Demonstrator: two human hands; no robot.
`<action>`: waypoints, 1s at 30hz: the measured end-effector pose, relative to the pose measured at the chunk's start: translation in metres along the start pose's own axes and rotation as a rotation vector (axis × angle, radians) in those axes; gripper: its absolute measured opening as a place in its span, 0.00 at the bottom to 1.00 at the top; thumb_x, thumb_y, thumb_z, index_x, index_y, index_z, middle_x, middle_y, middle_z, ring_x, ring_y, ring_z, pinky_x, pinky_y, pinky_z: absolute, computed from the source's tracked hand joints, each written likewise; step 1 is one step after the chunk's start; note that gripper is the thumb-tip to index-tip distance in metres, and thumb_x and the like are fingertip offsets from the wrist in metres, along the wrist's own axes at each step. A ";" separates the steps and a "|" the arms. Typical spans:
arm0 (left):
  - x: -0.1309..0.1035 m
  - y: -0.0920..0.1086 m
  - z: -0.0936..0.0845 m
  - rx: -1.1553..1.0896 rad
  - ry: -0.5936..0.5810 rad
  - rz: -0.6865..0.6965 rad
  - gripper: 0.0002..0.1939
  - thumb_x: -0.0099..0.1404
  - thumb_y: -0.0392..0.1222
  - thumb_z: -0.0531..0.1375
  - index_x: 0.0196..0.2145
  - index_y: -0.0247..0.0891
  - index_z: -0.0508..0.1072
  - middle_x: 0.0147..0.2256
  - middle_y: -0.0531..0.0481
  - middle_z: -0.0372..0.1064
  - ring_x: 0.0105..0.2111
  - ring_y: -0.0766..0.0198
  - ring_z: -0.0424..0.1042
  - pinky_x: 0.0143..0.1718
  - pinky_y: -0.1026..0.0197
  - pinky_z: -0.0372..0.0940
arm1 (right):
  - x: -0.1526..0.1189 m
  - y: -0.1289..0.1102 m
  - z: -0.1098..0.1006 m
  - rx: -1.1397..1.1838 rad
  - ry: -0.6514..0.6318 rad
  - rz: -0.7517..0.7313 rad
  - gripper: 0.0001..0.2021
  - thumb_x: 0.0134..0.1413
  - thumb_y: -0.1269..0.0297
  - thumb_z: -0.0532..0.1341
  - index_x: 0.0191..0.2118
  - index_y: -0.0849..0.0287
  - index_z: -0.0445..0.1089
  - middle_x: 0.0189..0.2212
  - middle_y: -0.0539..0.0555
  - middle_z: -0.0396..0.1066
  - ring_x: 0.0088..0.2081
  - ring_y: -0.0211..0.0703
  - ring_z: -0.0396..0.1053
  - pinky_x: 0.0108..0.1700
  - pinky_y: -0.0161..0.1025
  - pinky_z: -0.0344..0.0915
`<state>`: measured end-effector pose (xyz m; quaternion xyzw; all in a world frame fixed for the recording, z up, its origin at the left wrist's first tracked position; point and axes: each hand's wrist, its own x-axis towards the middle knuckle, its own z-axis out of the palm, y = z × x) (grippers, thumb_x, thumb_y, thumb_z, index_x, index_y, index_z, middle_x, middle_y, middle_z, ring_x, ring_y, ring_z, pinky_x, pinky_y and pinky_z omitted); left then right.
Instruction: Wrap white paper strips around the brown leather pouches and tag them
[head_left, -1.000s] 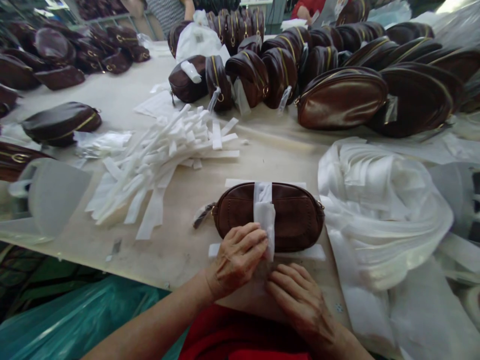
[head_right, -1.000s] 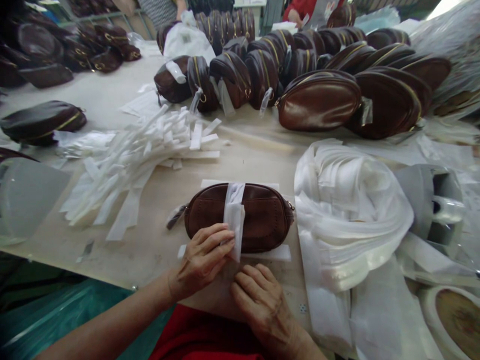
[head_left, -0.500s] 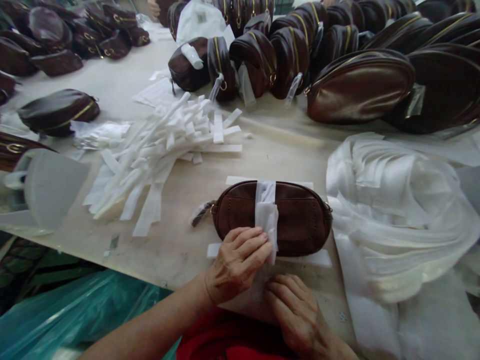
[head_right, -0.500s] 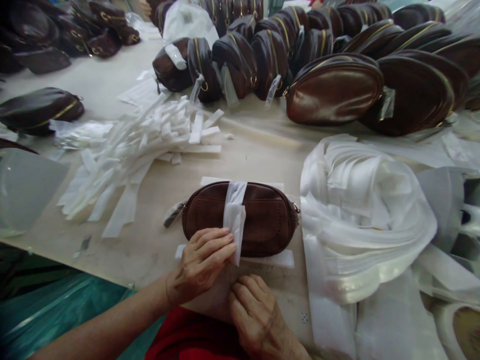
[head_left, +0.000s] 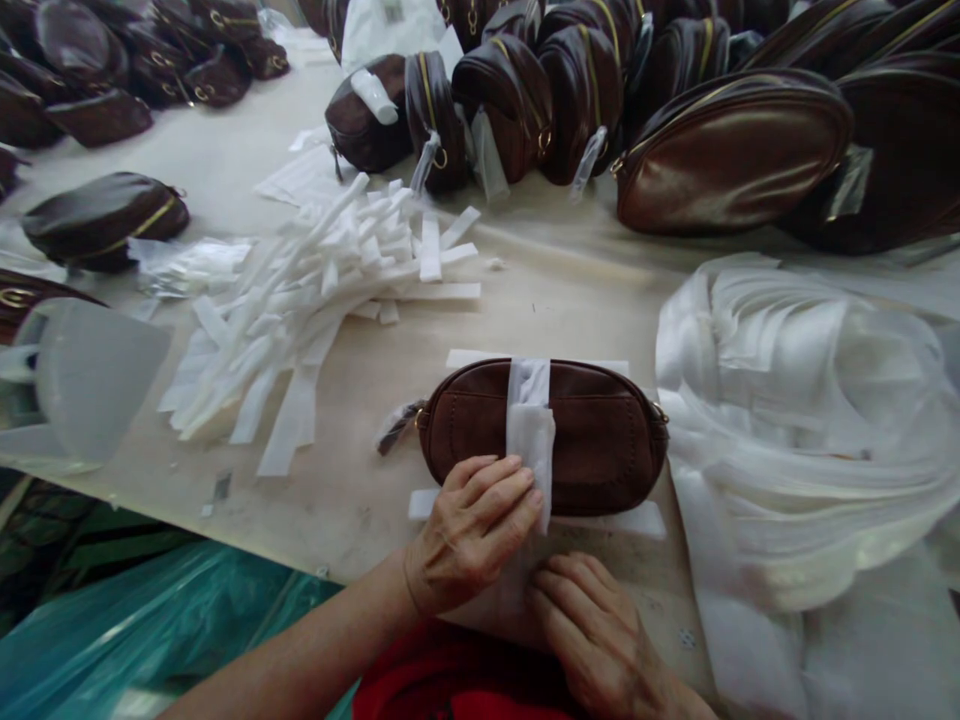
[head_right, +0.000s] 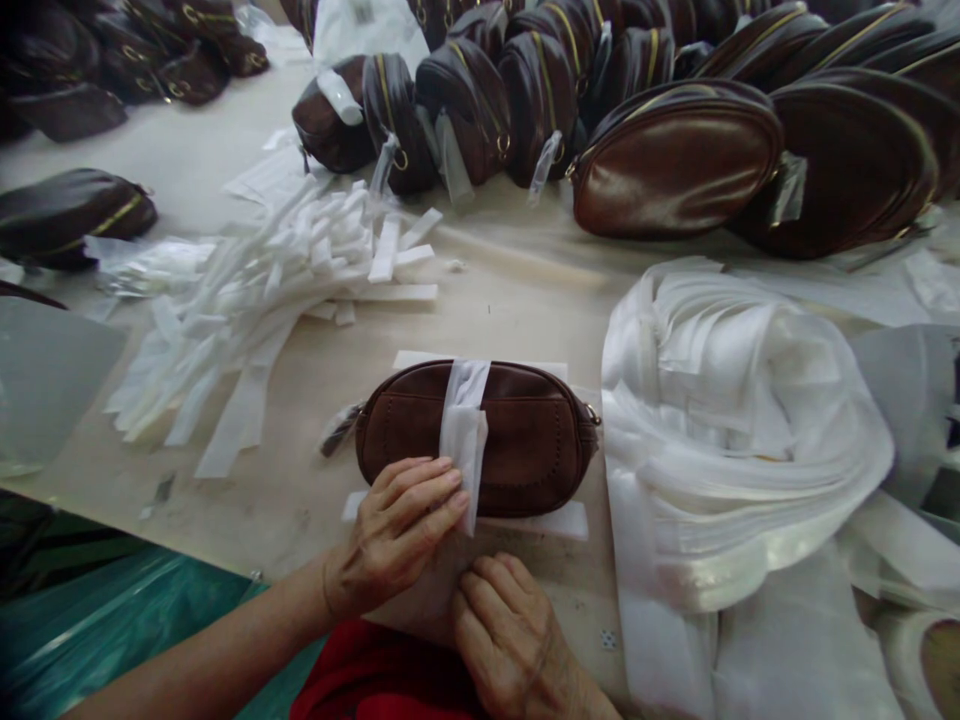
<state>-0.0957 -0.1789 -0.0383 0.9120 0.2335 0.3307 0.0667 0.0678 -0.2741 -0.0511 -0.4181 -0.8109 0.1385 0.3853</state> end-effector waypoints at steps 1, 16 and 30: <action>0.000 0.001 0.000 0.007 -0.001 -0.005 0.11 0.65 0.28 0.52 0.43 0.30 0.70 0.43 0.41 0.70 0.50 0.56 0.65 0.50 0.51 0.64 | 0.000 0.000 -0.001 -0.002 0.000 0.000 0.16 0.59 0.78 0.46 0.35 0.65 0.71 0.29 0.58 0.73 0.35 0.42 0.68 0.40 0.40 0.67; 0.004 0.003 0.000 0.063 -0.031 0.017 0.11 0.66 0.29 0.51 0.42 0.30 0.72 0.42 0.46 0.73 0.46 0.58 0.68 0.48 0.52 0.64 | 0.006 -0.006 -0.008 -0.005 -0.044 -0.016 0.18 0.60 0.79 0.45 0.33 0.65 0.72 0.27 0.57 0.73 0.33 0.41 0.69 0.43 0.39 0.66; 0.001 0.000 0.004 0.083 -0.017 0.063 0.12 0.68 0.30 0.48 0.42 0.28 0.71 0.42 0.43 0.73 0.47 0.58 0.68 0.47 0.53 0.64 | 0.028 -0.016 -0.030 -0.062 -0.114 -0.104 0.20 0.59 0.82 0.44 0.29 0.65 0.72 0.23 0.54 0.71 0.28 0.41 0.69 0.39 0.39 0.66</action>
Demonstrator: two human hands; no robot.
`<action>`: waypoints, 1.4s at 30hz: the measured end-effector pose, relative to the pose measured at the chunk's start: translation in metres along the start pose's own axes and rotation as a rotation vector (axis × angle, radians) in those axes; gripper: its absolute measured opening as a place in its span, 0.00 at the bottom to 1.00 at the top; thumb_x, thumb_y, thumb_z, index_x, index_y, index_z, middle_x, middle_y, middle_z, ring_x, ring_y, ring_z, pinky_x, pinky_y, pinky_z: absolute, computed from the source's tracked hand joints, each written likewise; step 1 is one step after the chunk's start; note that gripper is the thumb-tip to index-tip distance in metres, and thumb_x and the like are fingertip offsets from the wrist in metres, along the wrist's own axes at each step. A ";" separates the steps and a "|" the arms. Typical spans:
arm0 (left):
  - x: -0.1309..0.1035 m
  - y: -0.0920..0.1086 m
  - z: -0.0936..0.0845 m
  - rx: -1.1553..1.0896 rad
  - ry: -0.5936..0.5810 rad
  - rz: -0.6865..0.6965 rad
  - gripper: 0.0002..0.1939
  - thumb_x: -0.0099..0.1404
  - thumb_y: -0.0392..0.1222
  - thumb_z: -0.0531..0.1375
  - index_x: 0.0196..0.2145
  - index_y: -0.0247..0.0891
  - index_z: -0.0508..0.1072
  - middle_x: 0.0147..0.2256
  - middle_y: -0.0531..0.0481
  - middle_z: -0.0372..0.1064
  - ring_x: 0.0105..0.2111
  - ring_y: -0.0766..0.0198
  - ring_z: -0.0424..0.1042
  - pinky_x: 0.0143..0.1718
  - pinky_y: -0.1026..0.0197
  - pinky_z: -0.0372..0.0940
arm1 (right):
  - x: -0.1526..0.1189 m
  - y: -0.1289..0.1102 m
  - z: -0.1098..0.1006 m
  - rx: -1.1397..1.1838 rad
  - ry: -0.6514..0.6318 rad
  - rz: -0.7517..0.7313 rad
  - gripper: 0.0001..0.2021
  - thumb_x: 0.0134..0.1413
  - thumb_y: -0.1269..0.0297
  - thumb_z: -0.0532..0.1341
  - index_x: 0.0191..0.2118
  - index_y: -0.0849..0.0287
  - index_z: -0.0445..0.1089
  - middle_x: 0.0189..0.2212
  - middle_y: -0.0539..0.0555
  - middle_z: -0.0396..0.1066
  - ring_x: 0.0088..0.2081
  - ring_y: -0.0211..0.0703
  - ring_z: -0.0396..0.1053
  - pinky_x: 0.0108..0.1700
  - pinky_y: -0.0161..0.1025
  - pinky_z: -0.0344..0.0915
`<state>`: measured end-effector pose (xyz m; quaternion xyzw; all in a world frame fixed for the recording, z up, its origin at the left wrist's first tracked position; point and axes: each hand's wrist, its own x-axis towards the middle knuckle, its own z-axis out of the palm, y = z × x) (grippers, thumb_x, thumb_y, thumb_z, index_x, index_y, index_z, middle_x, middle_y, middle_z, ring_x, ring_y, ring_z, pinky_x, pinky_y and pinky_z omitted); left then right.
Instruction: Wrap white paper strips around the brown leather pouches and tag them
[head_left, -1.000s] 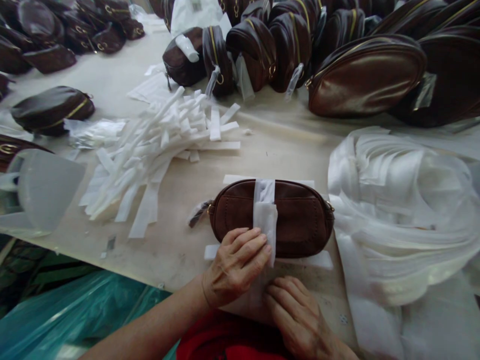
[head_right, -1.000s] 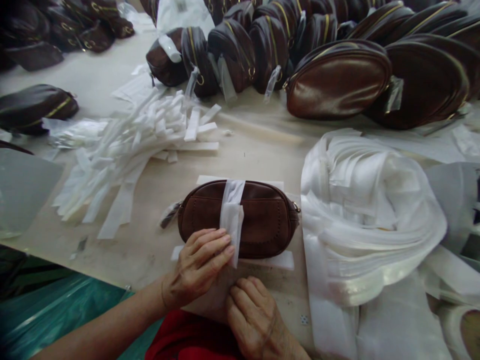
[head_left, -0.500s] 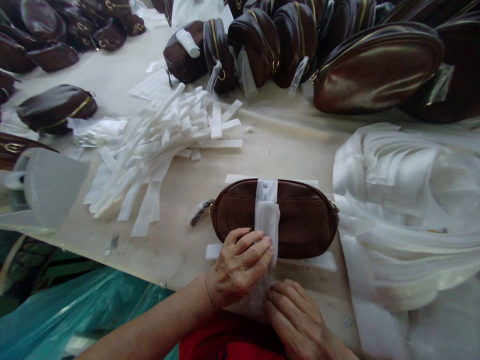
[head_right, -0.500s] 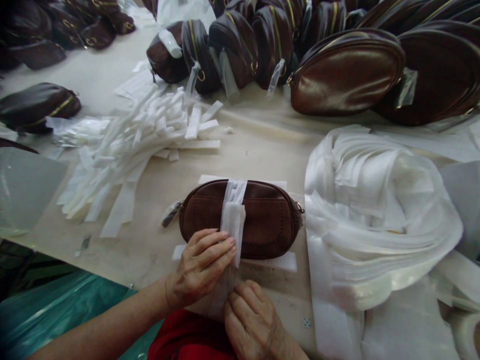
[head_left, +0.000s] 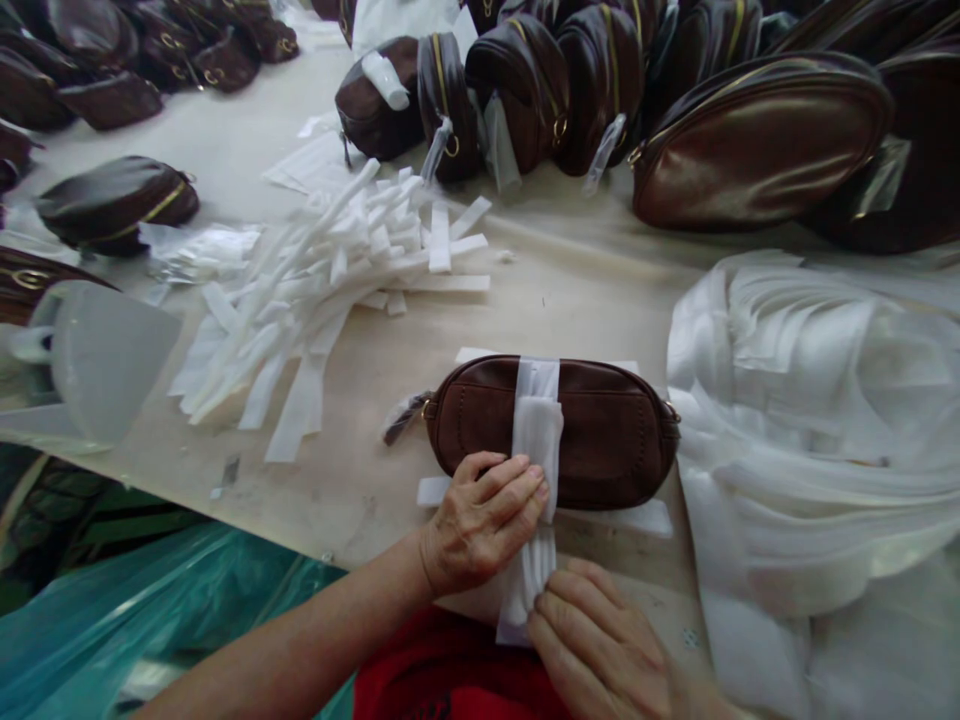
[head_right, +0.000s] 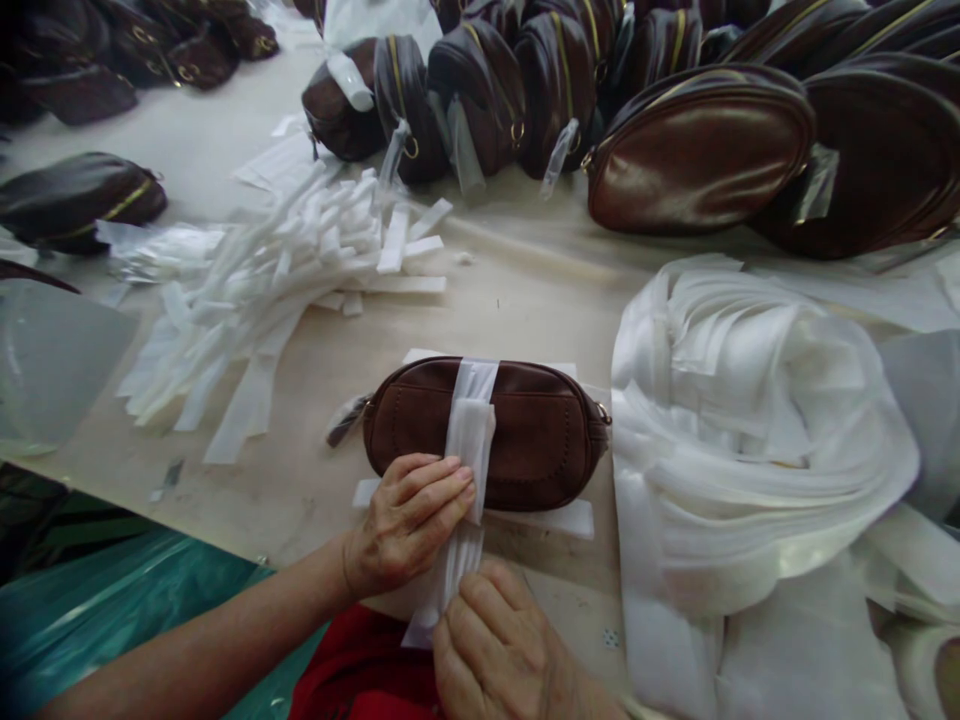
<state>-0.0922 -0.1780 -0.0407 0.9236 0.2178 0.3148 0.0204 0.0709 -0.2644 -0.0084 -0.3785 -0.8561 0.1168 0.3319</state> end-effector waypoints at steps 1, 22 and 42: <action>0.000 0.000 0.000 -0.003 0.002 0.000 0.12 0.68 0.30 0.48 0.42 0.28 0.71 0.42 0.43 0.73 0.47 0.58 0.68 0.46 0.53 0.64 | 0.003 0.000 -0.003 -0.007 -0.016 -0.021 0.20 0.59 0.82 0.45 0.29 0.64 0.72 0.22 0.54 0.72 0.28 0.40 0.69 0.39 0.40 0.66; -0.005 -0.006 -0.004 -0.231 0.026 -0.074 0.14 0.65 0.31 0.49 0.46 0.24 0.67 0.44 0.38 0.70 0.52 0.56 0.65 0.50 0.56 0.66 | 0.053 0.066 -0.007 0.053 0.081 0.130 0.10 0.56 0.77 0.55 0.33 0.59 0.71 0.29 0.53 0.74 0.29 0.35 0.72 0.31 0.30 0.68; -0.007 0.006 0.011 -0.264 0.200 -0.255 0.10 0.61 0.25 0.48 0.36 0.25 0.69 0.41 0.35 0.70 0.48 0.55 0.68 0.43 0.57 0.69 | 0.045 0.061 0.008 -0.243 0.212 0.168 0.10 0.53 0.79 0.56 0.35 0.59 0.72 0.29 0.53 0.74 0.30 0.36 0.70 0.34 0.32 0.64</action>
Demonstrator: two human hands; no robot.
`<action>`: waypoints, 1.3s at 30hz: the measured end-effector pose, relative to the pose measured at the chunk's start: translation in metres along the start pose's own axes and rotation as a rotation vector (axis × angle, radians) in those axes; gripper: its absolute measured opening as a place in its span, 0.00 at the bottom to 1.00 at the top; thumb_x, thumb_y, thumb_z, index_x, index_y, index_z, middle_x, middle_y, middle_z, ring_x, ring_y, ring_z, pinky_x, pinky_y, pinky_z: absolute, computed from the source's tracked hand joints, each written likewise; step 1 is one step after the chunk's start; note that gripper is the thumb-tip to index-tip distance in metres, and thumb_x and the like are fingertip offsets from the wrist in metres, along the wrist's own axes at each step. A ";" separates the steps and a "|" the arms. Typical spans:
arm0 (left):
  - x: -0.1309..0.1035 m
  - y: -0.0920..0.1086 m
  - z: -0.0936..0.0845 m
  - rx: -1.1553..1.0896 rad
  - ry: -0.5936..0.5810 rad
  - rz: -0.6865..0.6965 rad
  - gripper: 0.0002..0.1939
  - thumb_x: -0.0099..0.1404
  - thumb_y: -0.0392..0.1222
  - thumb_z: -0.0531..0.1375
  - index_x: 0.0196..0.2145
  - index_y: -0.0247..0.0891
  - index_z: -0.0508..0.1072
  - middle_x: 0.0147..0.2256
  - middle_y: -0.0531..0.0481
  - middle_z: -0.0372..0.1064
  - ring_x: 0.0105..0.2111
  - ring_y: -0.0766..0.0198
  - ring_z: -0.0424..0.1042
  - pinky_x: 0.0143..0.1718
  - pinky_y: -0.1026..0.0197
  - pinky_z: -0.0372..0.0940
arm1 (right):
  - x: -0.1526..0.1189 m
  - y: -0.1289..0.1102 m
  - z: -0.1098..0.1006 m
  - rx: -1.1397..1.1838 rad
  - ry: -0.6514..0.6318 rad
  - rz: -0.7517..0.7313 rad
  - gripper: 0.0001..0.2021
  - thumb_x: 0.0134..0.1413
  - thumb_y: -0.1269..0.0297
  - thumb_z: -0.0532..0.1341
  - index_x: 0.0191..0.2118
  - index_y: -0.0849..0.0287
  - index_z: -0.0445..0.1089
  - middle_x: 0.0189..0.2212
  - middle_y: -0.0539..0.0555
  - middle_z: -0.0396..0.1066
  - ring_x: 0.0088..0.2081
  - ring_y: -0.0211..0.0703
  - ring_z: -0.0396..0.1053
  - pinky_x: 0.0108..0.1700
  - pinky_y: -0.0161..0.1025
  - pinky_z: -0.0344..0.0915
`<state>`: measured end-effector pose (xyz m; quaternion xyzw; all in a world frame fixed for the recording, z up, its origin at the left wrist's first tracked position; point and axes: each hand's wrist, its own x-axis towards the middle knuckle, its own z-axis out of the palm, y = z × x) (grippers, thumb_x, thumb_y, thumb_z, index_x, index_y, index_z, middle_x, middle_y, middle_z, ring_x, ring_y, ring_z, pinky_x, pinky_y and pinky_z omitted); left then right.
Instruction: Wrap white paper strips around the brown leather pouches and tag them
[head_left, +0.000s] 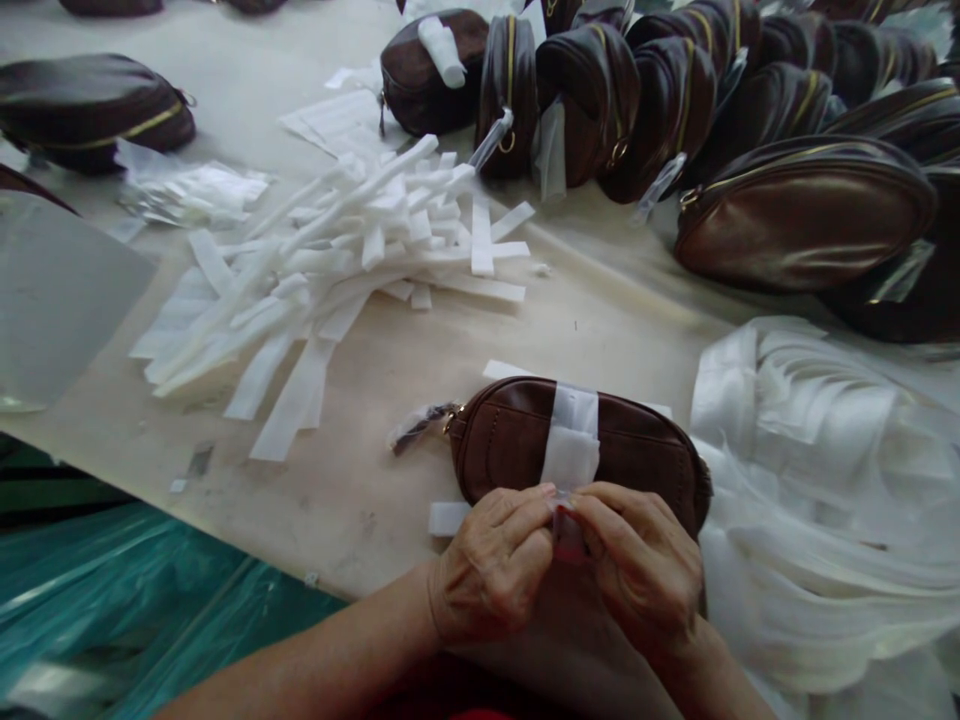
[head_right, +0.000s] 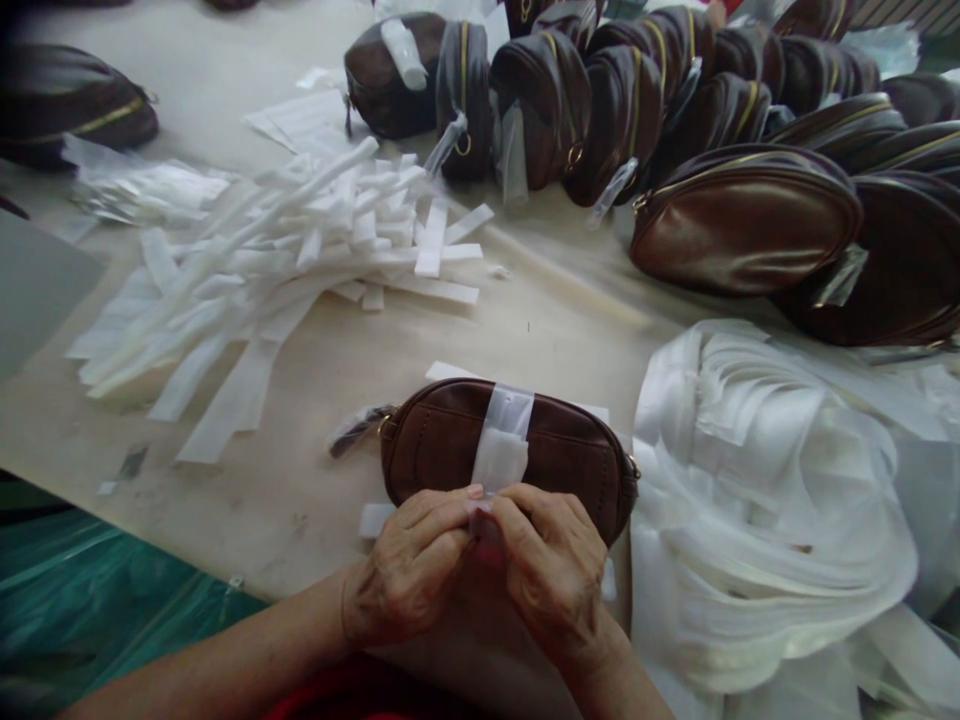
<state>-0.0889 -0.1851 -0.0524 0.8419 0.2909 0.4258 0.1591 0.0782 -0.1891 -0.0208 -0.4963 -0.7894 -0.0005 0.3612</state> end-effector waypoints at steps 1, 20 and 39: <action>0.000 0.001 0.001 0.004 0.005 -0.011 0.10 0.61 0.25 0.48 0.35 0.25 0.69 0.41 0.35 0.70 0.48 0.55 0.68 0.43 0.57 0.69 | -0.001 0.000 0.000 -0.006 -0.001 0.005 0.11 0.53 0.79 0.56 0.34 0.59 0.72 0.29 0.53 0.74 0.30 0.36 0.70 0.34 0.32 0.64; 0.001 -0.001 -0.007 0.161 -0.078 0.220 0.14 0.67 0.30 0.48 0.44 0.26 0.70 0.42 0.40 0.69 0.47 0.56 0.64 0.47 0.53 0.64 | 0.004 -0.006 0.002 -0.008 -0.137 0.172 0.11 0.60 0.69 0.55 0.28 0.60 0.71 0.27 0.53 0.69 0.29 0.37 0.66 0.33 0.33 0.60; 0.001 0.000 -0.011 0.231 -0.131 0.237 0.12 0.68 0.29 0.49 0.44 0.24 0.70 0.46 0.36 0.70 0.52 0.54 0.65 0.48 0.54 0.65 | 0.009 -0.012 0.008 -0.078 -0.148 0.281 0.12 0.60 0.67 0.54 0.26 0.59 0.66 0.25 0.52 0.66 0.26 0.39 0.66 0.30 0.35 0.62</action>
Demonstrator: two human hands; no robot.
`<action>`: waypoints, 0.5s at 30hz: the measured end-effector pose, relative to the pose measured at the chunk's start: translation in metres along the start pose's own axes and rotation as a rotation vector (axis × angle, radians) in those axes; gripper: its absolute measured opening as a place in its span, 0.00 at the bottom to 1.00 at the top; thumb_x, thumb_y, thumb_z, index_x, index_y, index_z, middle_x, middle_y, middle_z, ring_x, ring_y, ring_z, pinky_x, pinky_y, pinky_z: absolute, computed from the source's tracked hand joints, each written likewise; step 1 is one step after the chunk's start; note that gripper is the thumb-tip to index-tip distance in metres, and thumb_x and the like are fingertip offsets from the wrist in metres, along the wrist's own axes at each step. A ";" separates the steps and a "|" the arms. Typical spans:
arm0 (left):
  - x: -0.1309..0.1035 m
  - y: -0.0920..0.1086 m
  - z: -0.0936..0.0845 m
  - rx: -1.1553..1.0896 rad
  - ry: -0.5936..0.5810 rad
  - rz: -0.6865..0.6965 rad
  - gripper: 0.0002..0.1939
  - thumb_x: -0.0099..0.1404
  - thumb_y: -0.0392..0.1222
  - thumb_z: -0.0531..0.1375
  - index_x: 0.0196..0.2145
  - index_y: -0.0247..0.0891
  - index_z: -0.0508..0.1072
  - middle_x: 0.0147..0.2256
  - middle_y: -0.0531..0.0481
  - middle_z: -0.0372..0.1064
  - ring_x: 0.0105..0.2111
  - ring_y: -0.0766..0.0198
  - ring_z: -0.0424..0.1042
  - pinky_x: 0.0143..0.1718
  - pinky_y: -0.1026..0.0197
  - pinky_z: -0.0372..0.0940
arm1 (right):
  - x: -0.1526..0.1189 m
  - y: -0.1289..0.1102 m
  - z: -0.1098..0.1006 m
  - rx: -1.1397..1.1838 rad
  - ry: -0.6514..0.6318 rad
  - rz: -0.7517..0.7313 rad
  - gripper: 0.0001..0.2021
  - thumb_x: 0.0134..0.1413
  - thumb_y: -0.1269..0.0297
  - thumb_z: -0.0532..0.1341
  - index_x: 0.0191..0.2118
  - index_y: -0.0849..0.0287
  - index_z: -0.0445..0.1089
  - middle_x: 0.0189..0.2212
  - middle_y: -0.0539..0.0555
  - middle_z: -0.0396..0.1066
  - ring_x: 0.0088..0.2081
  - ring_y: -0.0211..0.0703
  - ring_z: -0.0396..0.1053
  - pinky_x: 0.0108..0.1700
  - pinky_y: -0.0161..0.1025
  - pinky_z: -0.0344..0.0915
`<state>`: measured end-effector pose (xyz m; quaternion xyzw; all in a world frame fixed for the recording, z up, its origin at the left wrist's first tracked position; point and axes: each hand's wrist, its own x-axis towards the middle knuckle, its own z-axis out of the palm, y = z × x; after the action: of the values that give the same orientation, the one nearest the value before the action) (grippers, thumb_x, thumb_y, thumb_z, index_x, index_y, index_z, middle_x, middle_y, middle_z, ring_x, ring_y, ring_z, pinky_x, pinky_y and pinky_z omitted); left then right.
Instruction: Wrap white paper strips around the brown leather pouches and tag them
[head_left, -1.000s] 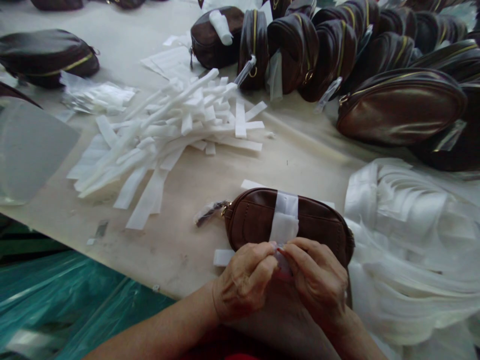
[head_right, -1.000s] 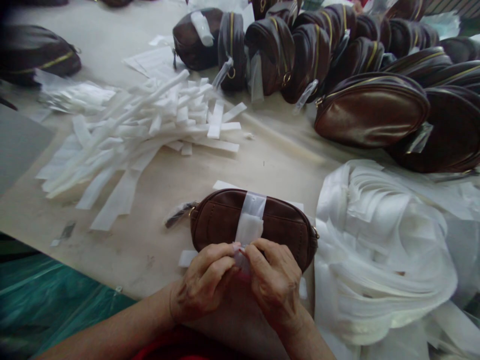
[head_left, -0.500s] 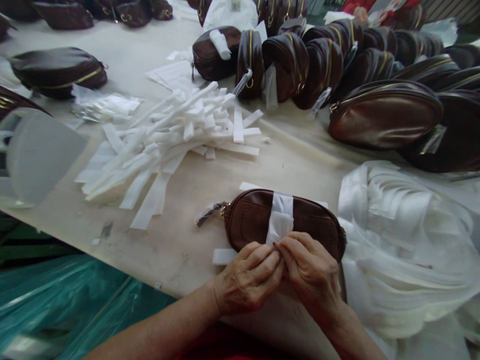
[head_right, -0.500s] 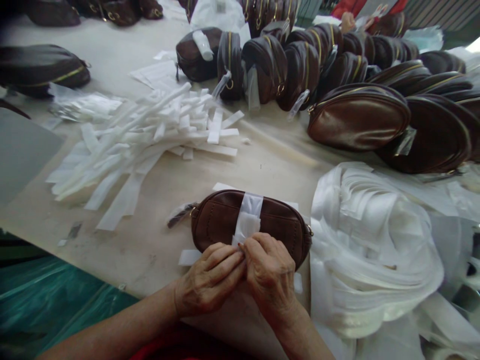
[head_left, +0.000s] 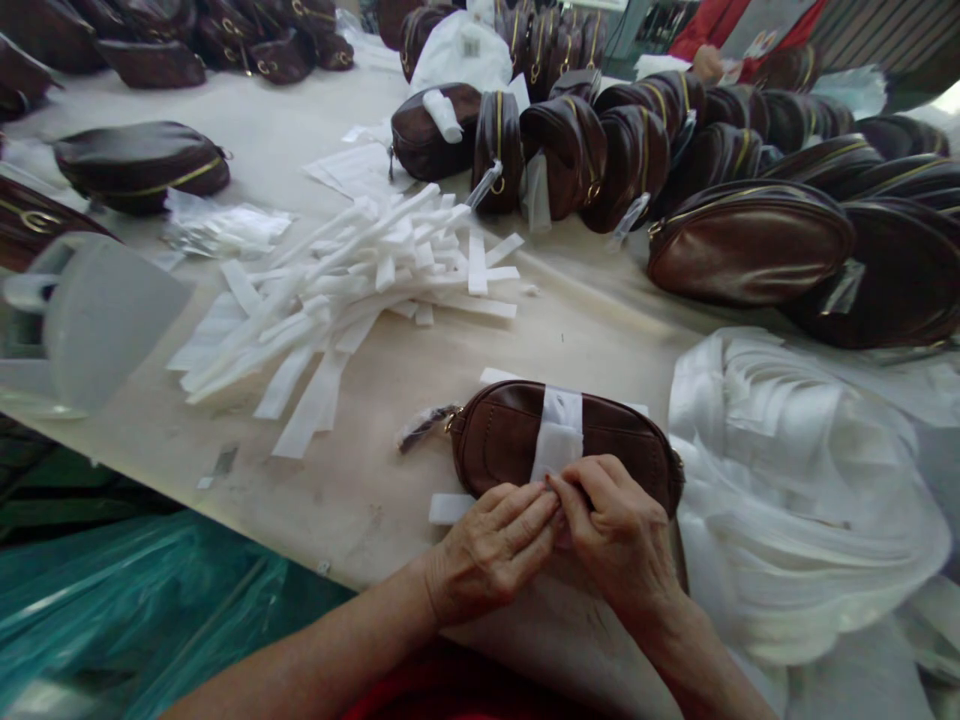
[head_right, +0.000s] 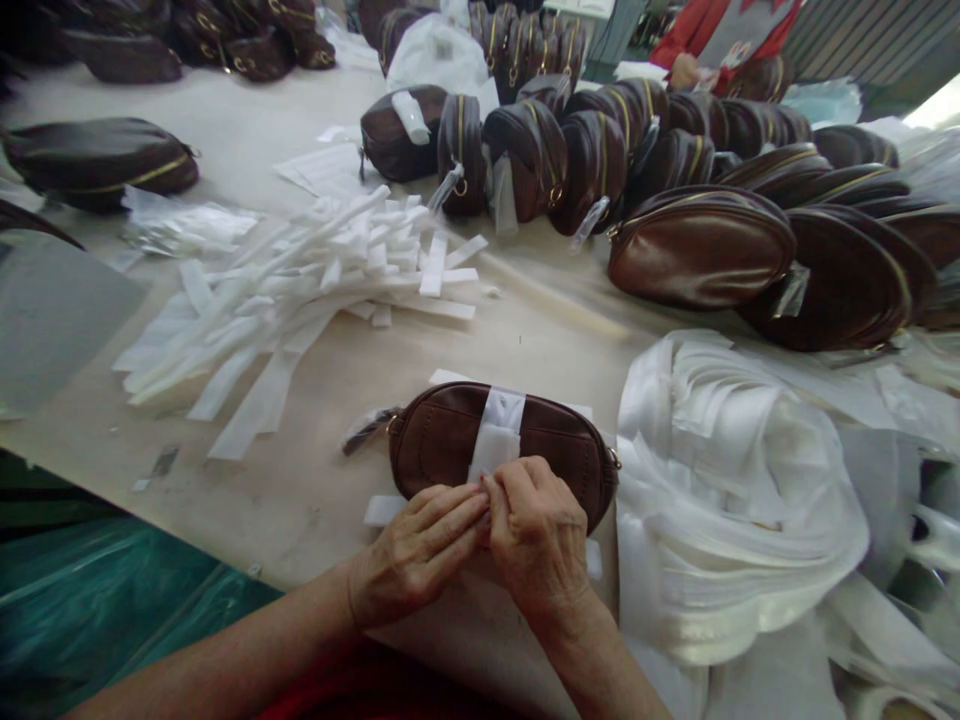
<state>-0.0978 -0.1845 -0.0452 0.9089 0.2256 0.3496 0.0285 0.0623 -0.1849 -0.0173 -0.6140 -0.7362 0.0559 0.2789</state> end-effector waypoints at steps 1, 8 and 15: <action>-0.001 0.000 0.000 0.009 -0.003 0.004 0.12 0.68 0.29 0.49 0.45 0.24 0.70 0.46 0.36 0.70 0.52 0.54 0.66 0.48 0.55 0.65 | 0.001 -0.001 -0.003 0.021 0.020 -0.008 0.10 0.60 0.67 0.54 0.28 0.59 0.67 0.25 0.52 0.66 0.26 0.39 0.66 0.30 0.35 0.63; -0.003 -0.002 0.003 0.055 -0.010 0.019 0.14 0.67 0.29 0.48 0.46 0.28 0.69 0.47 0.40 0.70 0.51 0.57 0.66 0.47 0.56 0.67 | -0.027 0.046 -0.090 -0.235 0.402 0.238 0.12 0.53 0.56 0.61 0.39 0.57 0.71 0.32 0.59 0.72 0.31 0.49 0.70 0.36 0.46 0.66; -0.012 -0.008 0.008 0.005 -0.002 -0.018 0.22 0.64 0.24 0.48 0.54 0.34 0.65 0.50 0.43 0.68 0.52 0.57 0.66 0.51 0.56 0.64 | -0.090 0.159 -0.171 -0.509 0.557 0.678 0.26 0.49 0.40 0.51 0.24 0.60 0.70 0.24 0.62 0.70 0.32 0.55 0.68 0.36 0.51 0.62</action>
<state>-0.1037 -0.1820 -0.0604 0.9073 0.2344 0.3478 0.0294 0.2914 -0.2750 0.0273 -0.8585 -0.3837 -0.2039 0.2722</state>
